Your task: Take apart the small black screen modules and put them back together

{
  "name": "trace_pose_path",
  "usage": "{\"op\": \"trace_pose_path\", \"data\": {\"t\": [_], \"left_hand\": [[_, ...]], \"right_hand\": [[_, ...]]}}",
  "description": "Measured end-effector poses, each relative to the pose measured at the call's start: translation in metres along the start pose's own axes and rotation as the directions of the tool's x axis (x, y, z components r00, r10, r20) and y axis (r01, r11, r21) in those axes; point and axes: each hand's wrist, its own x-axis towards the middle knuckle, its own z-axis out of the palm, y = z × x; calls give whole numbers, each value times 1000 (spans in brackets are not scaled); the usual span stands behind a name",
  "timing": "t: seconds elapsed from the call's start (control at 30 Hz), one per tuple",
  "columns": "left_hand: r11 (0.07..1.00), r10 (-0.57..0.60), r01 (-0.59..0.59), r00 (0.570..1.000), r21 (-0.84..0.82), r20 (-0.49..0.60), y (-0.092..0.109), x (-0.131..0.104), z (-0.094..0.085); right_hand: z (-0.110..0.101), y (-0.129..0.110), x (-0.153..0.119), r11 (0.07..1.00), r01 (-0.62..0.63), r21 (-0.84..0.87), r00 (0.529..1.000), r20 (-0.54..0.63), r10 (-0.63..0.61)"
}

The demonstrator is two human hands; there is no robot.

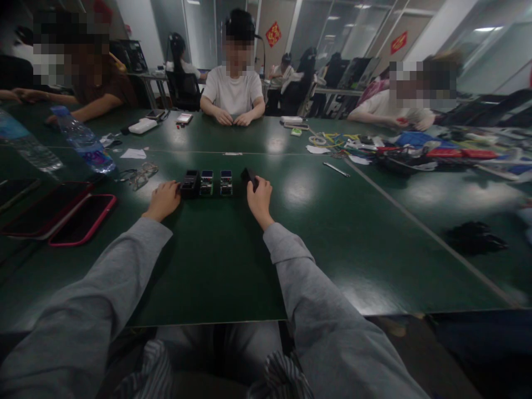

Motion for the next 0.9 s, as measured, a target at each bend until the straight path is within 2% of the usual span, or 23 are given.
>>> {"op": "trace_pose_path", "data": {"t": [0.17, 0.3, 0.57, 0.9], "left_hand": [[1000, 6, -6, 1000, 2, -7, 0, 0, 0], [1000, 1, -1, 1000, 3, -3, 0, 0, 0], [1000, -3, 3, 1000, -1, -11, 0, 0, 0], [1000, 2, -2, 1000, 6, -19, 0, -1, 1]], "right_hand": [[-1, 4, 3, 993, -97, 68, 995, -5, 98], [-4, 3, 4, 989, -144, 47, 989, 25, 143], [-4, -6, -1, 998, -50, -47, 998, 46, 53], [-2, -2, -3, 990, 58, -129, 996, 80, -48]]}}
